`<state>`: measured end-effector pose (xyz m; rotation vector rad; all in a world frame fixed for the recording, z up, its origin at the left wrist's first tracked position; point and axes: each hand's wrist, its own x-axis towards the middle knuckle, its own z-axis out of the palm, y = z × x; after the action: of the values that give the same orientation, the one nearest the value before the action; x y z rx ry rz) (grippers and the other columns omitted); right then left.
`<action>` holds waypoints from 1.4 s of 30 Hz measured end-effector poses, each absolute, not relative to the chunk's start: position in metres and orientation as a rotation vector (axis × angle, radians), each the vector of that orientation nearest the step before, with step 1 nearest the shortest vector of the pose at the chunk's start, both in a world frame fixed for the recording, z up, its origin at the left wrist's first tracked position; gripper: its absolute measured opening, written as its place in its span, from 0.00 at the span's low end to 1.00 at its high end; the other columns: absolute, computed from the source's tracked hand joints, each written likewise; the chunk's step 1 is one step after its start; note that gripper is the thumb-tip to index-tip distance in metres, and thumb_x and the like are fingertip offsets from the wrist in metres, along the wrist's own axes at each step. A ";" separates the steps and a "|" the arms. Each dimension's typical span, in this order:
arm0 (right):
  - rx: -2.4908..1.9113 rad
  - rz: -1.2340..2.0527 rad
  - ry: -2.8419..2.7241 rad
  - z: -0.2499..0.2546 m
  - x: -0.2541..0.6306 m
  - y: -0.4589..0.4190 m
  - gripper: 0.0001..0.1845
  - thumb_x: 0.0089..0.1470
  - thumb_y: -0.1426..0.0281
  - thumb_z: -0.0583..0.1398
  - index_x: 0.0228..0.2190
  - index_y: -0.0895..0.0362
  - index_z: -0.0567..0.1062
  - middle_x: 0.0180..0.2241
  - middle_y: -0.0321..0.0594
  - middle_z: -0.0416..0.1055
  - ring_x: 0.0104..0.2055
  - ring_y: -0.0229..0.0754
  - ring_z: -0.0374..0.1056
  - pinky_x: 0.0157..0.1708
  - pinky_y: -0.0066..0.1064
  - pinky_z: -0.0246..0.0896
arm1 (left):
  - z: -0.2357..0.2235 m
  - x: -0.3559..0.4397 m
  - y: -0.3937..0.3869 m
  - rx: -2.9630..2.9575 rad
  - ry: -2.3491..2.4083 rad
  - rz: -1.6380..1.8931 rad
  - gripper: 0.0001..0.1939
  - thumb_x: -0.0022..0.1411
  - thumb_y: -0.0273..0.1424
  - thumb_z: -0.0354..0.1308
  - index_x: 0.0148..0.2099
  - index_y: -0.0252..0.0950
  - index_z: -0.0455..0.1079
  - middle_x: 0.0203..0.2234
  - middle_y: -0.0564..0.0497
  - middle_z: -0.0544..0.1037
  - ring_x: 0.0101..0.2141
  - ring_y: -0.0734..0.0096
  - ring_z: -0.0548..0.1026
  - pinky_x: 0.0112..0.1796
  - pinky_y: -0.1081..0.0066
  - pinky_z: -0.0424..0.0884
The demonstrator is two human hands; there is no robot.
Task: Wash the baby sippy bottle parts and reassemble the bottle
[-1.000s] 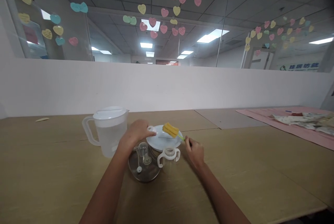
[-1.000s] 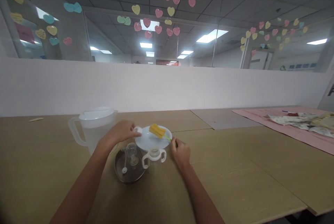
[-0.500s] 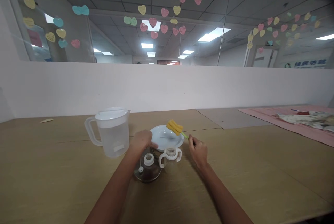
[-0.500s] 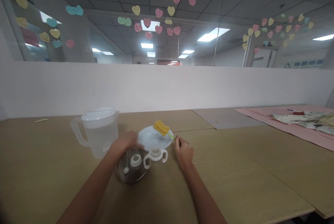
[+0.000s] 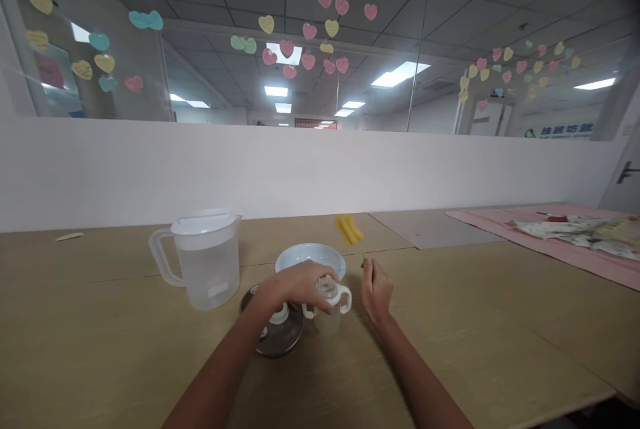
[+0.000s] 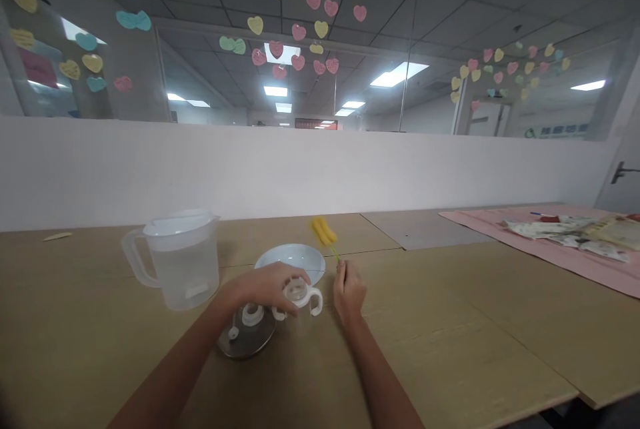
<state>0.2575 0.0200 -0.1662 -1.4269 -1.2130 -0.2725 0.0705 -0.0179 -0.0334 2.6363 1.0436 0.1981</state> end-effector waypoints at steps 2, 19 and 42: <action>-1.356 -0.288 -1.165 -0.167 0.257 0.019 0.24 0.58 0.60 0.39 0.29 0.60 0.69 0.24 0.42 0.68 0.26 0.39 0.62 0.25 0.26 0.49 | -0.027 0.062 -0.014 2.599 1.003 0.410 0.29 0.41 0.40 0.62 0.49 0.42 0.65 0.40 0.53 0.73 0.40 0.66 0.70 0.38 0.72 0.65; -1.177 -0.966 -1.560 -0.160 0.261 0.017 0.11 0.51 0.68 0.53 0.21 0.57 0.71 0.16 0.35 0.63 0.23 0.34 0.58 0.24 0.26 0.45 | -0.035 0.042 0.021 3.165 1.403 0.907 0.24 0.46 0.24 0.57 0.48 0.39 0.65 0.38 0.48 0.67 0.41 0.63 0.65 0.42 0.64 0.60; -1.269 -0.641 -1.668 -0.165 0.234 0.012 0.16 0.57 0.66 0.49 0.28 0.59 0.74 0.21 0.39 0.71 0.23 0.33 0.65 0.24 0.23 0.51 | -0.056 0.071 0.021 3.274 1.204 0.730 0.24 0.47 0.18 0.53 0.47 0.43 0.66 0.39 0.49 0.67 0.42 0.64 0.63 0.40 0.65 0.57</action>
<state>0.2341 0.0116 -0.1647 -1.2687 -1.6685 -0.6409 0.0714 0.0210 -0.0565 3.2737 1.2036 0.7297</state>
